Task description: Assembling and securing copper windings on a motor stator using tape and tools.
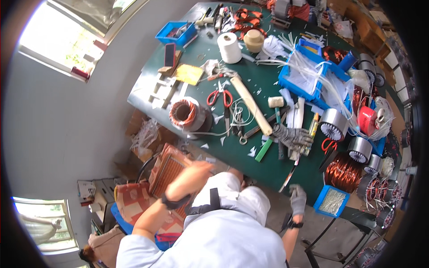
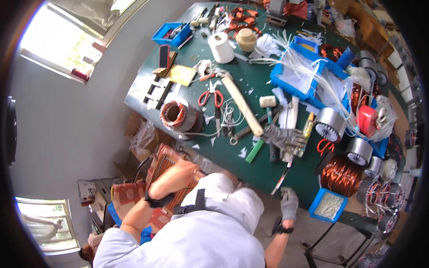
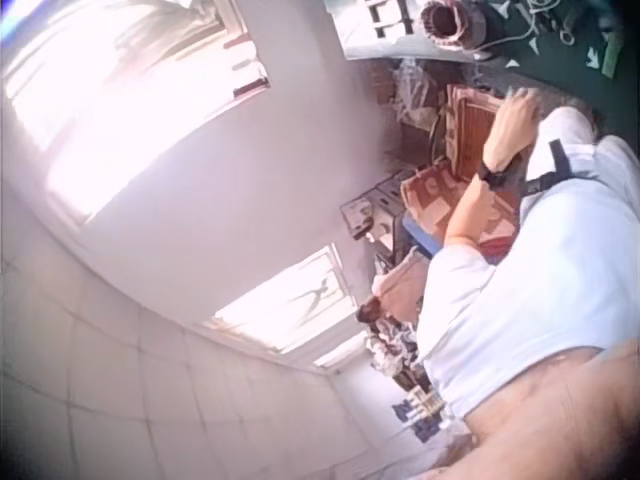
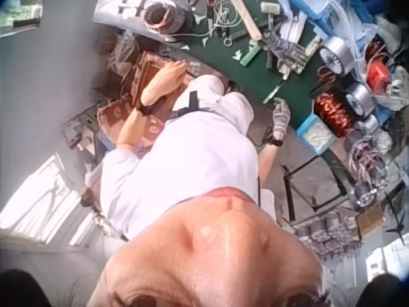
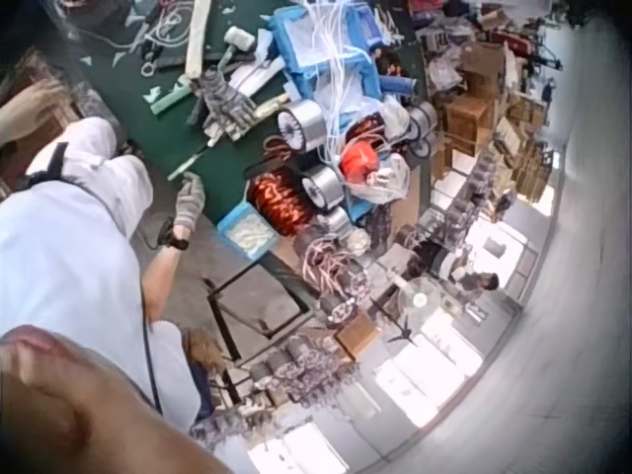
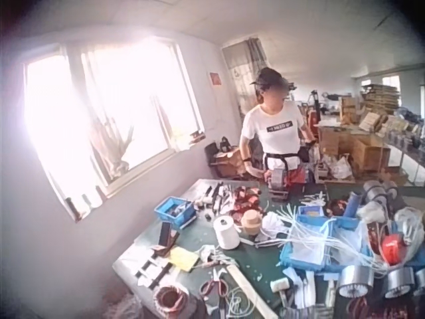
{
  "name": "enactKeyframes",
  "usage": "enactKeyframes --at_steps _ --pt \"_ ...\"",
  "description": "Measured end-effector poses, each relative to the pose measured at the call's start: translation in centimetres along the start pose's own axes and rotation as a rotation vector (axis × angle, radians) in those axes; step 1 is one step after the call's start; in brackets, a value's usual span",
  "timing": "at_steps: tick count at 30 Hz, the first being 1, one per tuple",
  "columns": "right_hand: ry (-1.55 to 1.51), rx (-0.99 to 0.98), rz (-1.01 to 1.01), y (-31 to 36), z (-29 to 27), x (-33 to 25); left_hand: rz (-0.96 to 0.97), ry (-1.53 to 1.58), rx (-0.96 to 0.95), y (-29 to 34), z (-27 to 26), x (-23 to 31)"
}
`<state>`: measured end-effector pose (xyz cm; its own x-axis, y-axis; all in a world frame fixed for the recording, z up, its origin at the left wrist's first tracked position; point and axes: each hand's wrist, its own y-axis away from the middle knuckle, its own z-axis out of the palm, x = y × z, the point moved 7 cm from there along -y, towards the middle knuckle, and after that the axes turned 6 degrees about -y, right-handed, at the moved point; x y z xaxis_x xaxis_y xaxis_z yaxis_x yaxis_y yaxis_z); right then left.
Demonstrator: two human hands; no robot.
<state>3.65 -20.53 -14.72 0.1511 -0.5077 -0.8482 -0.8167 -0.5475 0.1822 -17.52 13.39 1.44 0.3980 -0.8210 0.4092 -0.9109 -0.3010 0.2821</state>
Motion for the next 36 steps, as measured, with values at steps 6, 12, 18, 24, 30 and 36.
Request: enactKeyframes --at_steps 6,12,18,24,30,36 --pt "0.036 -0.193 -0.272 -6.1 5.8 -10.9 -0.628 -0.122 0.348 16.9 -12.4 -7.5" --pt "0.112 -0.349 -0.416 -5.5 10.8 -13.1 -0.824 -0.174 0.456 26.4 -19.7 -11.7" --pt "0.220 -0.363 -0.252 -4.6 12.1 -10.6 -0.816 0.025 0.363 23.5 -19.1 -17.3" --pt "0.278 -0.144 -0.099 -6.9 12.9 -12.2 -0.631 0.135 0.155 10.6 -21.2 -24.3" --pt "0.315 -0.051 0.073 -8.1 19.8 -15.4 -0.247 0.008 0.187 0.9 -28.3 -32.1" --pt "0.237 -0.016 0.187 -7.6 25.6 -20.3 -0.183 -0.104 0.246 -4.4 -35.4 -39.7"
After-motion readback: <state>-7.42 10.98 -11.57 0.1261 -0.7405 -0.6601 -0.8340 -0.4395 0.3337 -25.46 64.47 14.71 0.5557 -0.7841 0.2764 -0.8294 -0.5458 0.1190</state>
